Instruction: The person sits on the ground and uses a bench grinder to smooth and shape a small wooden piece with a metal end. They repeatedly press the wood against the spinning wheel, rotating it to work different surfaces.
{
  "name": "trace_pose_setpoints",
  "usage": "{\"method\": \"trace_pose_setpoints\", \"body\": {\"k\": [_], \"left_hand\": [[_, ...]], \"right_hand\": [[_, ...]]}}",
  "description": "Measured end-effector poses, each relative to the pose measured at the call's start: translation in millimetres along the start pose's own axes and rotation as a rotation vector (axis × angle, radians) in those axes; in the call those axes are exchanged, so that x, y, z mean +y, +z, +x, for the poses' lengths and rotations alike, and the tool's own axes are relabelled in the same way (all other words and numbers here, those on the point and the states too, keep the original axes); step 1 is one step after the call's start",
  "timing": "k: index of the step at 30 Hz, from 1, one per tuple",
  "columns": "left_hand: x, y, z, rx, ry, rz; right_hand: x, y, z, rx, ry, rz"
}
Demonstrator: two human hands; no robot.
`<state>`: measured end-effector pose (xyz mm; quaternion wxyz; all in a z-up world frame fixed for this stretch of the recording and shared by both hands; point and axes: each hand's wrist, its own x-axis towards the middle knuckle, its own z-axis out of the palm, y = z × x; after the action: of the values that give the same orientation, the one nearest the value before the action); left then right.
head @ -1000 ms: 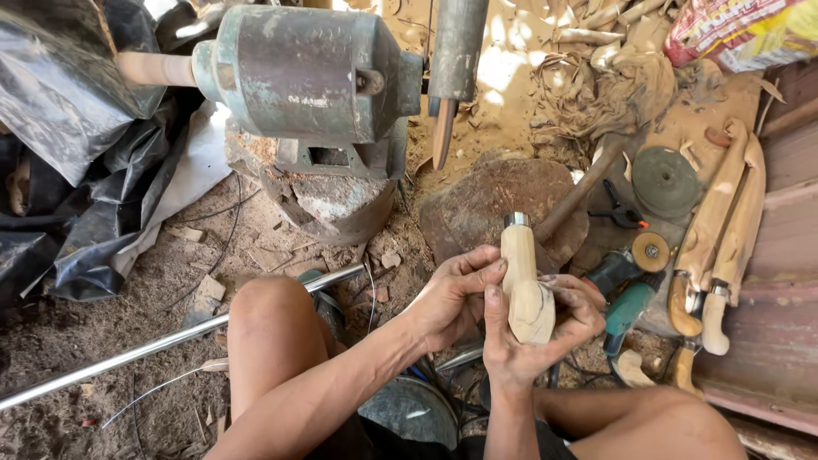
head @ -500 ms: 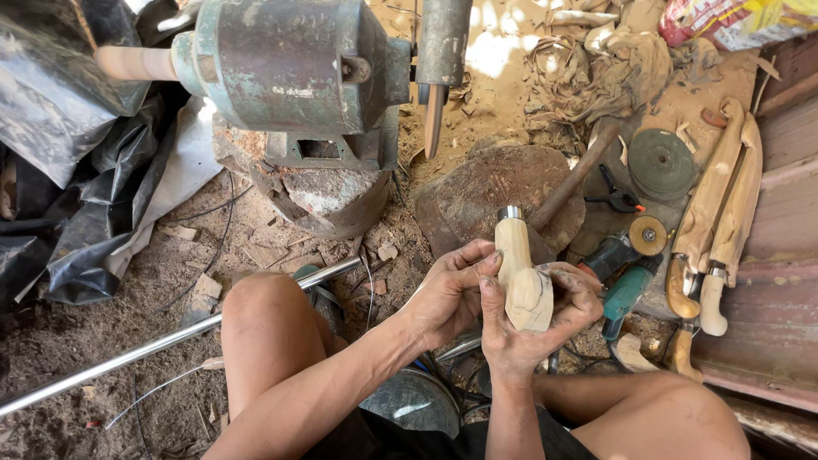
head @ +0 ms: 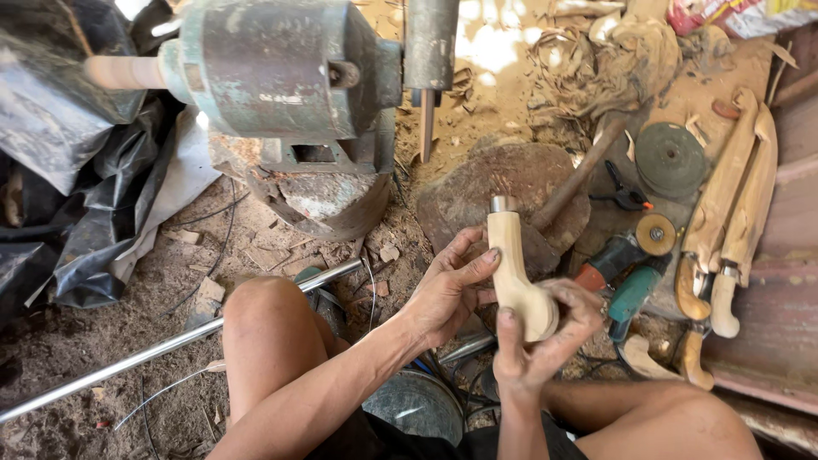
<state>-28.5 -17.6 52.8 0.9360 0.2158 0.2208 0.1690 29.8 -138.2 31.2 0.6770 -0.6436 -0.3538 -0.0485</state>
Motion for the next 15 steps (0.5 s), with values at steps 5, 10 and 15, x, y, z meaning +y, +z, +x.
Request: {"method": "trace_pose_setpoints", "body": {"k": [5,10,15], "left_hand": [[2,-6,-7,-0.038,0.084,0.298],[-1,-12,-15,-0.075,0.119,0.365],[4,-10,-24,-0.122,0.105,0.266]], "right_hand": [[1,-23,-27,-0.073,0.309,0.088],[11,-34,-34,-0.070,0.375,0.242],[6,-38,-35,-0.096,0.371,0.272]]}}
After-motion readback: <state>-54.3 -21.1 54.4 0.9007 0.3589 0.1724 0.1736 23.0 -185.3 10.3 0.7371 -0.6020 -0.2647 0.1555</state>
